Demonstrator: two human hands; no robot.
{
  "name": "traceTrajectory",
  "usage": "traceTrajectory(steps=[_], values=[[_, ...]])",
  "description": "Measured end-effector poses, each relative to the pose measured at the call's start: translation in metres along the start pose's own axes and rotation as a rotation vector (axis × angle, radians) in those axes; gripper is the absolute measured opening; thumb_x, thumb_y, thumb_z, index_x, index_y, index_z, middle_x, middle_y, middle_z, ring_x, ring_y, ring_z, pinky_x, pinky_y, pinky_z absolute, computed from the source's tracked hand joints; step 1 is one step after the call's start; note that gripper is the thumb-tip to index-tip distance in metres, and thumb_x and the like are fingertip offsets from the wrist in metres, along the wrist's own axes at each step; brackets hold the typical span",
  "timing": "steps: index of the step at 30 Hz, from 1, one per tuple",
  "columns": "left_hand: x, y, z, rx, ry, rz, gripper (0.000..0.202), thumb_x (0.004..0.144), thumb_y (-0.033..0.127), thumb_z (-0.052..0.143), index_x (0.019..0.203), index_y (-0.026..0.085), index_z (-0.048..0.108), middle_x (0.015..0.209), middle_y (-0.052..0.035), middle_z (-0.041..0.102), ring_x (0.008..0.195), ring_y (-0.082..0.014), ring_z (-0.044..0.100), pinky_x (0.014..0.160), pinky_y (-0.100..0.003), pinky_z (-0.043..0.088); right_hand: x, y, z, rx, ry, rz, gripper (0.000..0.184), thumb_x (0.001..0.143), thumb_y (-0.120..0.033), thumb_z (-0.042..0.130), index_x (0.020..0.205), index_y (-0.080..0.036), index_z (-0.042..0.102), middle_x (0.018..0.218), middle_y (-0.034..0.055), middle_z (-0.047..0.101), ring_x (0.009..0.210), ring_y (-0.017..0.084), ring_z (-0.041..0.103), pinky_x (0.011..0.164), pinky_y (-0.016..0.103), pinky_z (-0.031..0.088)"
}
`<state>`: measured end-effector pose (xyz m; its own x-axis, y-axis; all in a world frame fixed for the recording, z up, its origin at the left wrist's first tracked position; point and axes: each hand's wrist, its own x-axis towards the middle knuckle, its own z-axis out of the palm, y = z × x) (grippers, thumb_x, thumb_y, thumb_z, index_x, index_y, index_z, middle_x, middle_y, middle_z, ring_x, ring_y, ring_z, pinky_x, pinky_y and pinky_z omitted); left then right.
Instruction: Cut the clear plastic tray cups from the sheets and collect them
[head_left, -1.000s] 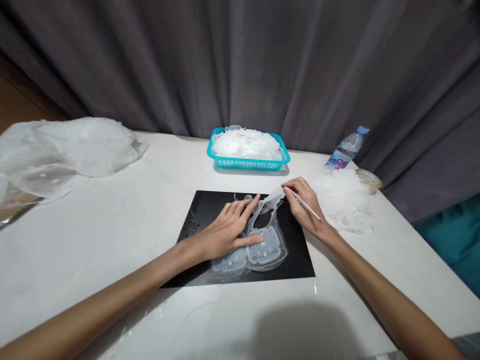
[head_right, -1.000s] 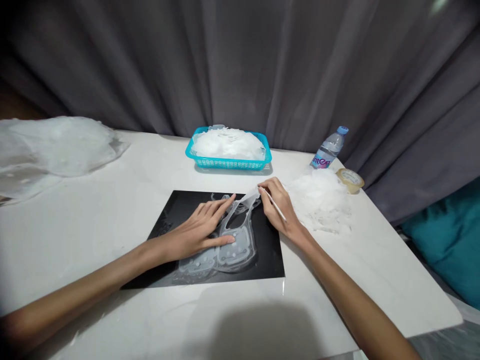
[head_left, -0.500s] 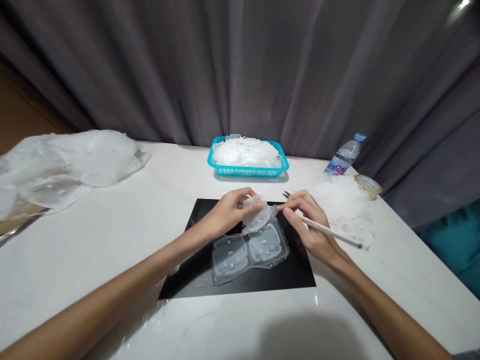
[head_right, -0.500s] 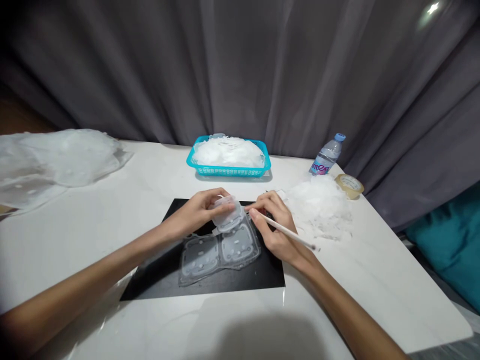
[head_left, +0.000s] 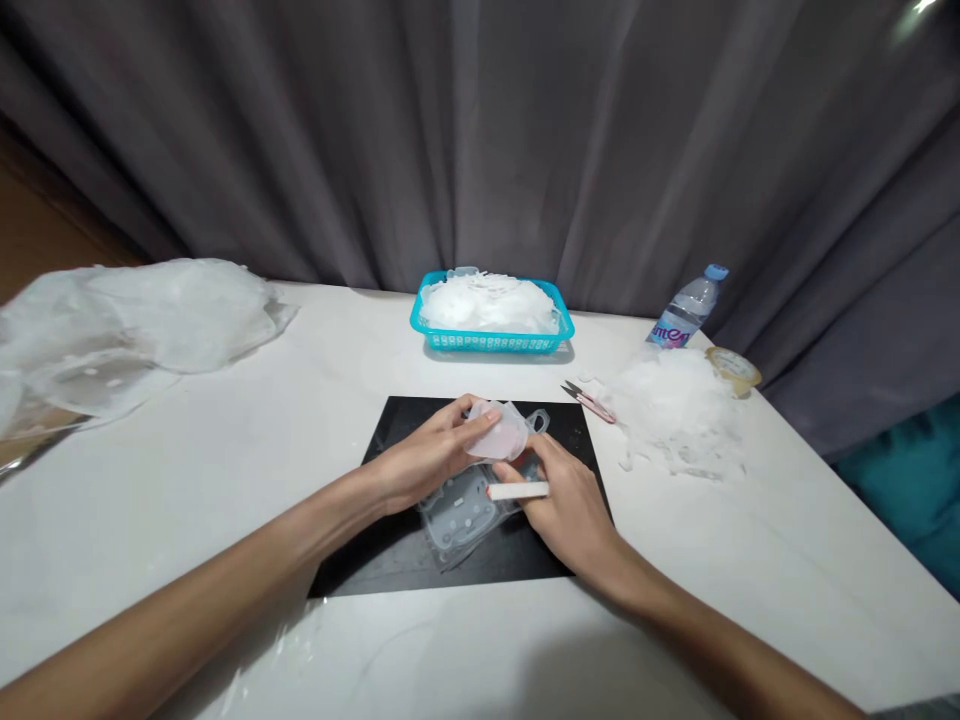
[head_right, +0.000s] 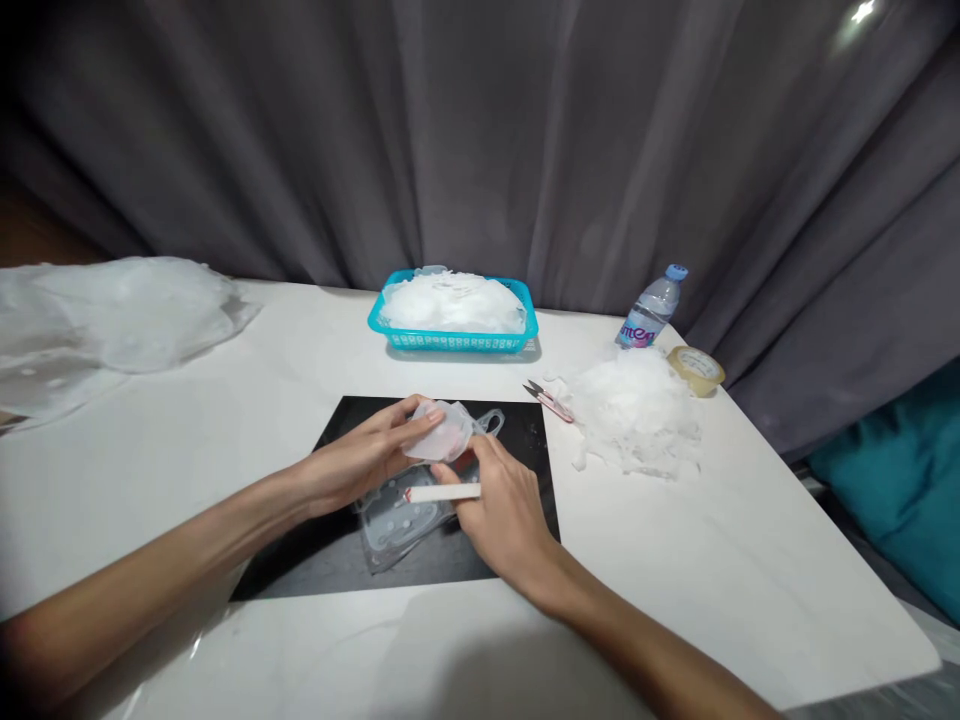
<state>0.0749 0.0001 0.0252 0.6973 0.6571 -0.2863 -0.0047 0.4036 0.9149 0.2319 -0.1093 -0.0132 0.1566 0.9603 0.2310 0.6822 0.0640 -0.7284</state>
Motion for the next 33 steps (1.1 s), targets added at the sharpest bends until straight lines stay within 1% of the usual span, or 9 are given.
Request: traceTrajectory(steps=[5, 10, 11, 13, 16, 19, 23, 28, 33], values=[[0.002, 0.002, -0.007, 0.220, -0.044, 0.077, 0.044, 0.079, 0.032, 0.088, 0.105, 0.021, 0.053, 0.096, -0.0014, 0.071, 0.090, -0.0189, 0.067, 0.079, -0.028, 0.051, 0.000, -0.001, 0.001, 0.115, 0.016, 0.096, 0.013, 0.094, -0.033, 0.064, 0.086, -0.023, 0.061, 0.063, -0.0060, 0.052, 0.056, 0.014, 0.048, 0.057, 0.026, 0.031], [0.004, 0.004, -0.018, 0.307, -0.167, 0.119, 0.043, 0.082, 0.032, 0.084, 0.105, 0.022, 0.049, 0.090, 0.0015, 0.068, 0.081, -0.0164, 0.063, 0.072, -0.026, 0.048, 0.003, 0.001, -0.024, 0.107, -0.222, -0.006, 0.012, 0.094, -0.031, 0.066, 0.086, -0.023, 0.064, 0.081, -0.0036, 0.070, 0.066, 0.014, 0.058, 0.062, 0.025, 0.038], [0.004, 0.006, -0.019, 0.323, -0.190, 0.109, 0.043, 0.083, 0.032, 0.083, 0.107, 0.022, 0.050, 0.090, 0.0014, 0.068, 0.080, -0.0162, 0.062, 0.071, -0.026, 0.047, 0.006, 0.003, -0.031, 0.109, -0.224, -0.014, 0.014, 0.096, -0.033, 0.065, 0.086, -0.023, 0.065, 0.082, -0.0031, 0.071, 0.068, 0.014, 0.060, 0.063, 0.025, 0.039], [0.002, 0.010, -0.019, 0.401, -0.220, 0.101, 0.042, 0.084, 0.033, 0.082, 0.112, 0.022, 0.052, 0.089, 0.0017, 0.065, 0.079, -0.0157, 0.060, 0.070, -0.025, 0.045, 0.014, 0.009, -0.042, 0.087, -0.095, -0.042, 0.015, 0.097, -0.037, 0.065, 0.092, -0.023, 0.067, 0.087, -0.0009, 0.071, 0.073, 0.016, 0.062, 0.065, 0.027, 0.041], [0.001, 0.016, -0.015, 0.571, -0.221, 0.150, 0.040, 0.086, 0.037, 0.079, 0.117, 0.021, 0.059, 0.089, 0.0014, 0.060, 0.078, -0.0155, 0.055, 0.067, -0.024, 0.042, 0.026, 0.017, -0.049, 0.014, 0.100, -0.160, 0.023, 0.097, -0.035, 0.068, 0.116, -0.024, 0.067, 0.105, 0.0037, 0.071, 0.087, 0.020, 0.063, 0.075, 0.030, 0.045], [0.002, 0.016, -0.011, 0.683, -0.201, 0.219, 0.034, 0.095, 0.047, 0.068, 0.116, 0.021, 0.065, 0.093, -0.0006, 0.060, 0.079, -0.0168, 0.053, 0.066, -0.024, 0.041, 0.031, 0.022, -0.045, 0.008, 0.029, -0.286, 0.029, 0.099, -0.030, 0.068, 0.128, -0.027, 0.065, 0.115, 0.0043, 0.071, 0.098, 0.022, 0.064, 0.084, 0.034, 0.049], [0.006, 0.010, -0.009, 0.769, -0.171, 0.264, 0.040, 0.102, 0.056, 0.052, 0.100, 0.020, 0.068, 0.083, 0.0007, 0.055, 0.073, -0.0160, 0.048, 0.064, -0.025, 0.037, 0.031, 0.024, -0.037, -0.020, 0.023, -0.394, 0.016, 0.104, -0.026, 0.059, 0.116, -0.025, 0.069, 0.108, 0.0046, 0.074, 0.098, 0.022, 0.066, 0.088, 0.036, 0.051], [0.007, 0.006, -0.008, 0.787, -0.159, 0.304, 0.040, 0.103, 0.055, 0.052, 0.091, 0.019, 0.065, 0.081, 0.0017, 0.055, 0.073, -0.0156, 0.048, 0.065, -0.025, 0.037, 0.030, 0.023, -0.035, -0.145, 0.045, -0.520, 0.018, 0.106, -0.023, 0.052, 0.112, -0.022, 0.069, 0.105, 0.0064, 0.077, 0.095, 0.023, 0.068, 0.086, 0.037, 0.051], [0.010, 0.000, -0.006, 0.808, -0.139, 0.312, 0.038, 0.102, 0.049, 0.052, 0.083, 0.018, 0.062, 0.075, 0.0024, 0.053, 0.070, -0.0152, 0.046, 0.064, -0.025, 0.035, 0.029, 0.026, -0.036, -0.245, 0.092, -0.613, 0.018, 0.102, -0.015, 0.055, 0.105, -0.022, 0.071, 0.094, 0.0031, 0.078, 0.081, 0.021, 0.061, 0.074, 0.035, 0.049]])
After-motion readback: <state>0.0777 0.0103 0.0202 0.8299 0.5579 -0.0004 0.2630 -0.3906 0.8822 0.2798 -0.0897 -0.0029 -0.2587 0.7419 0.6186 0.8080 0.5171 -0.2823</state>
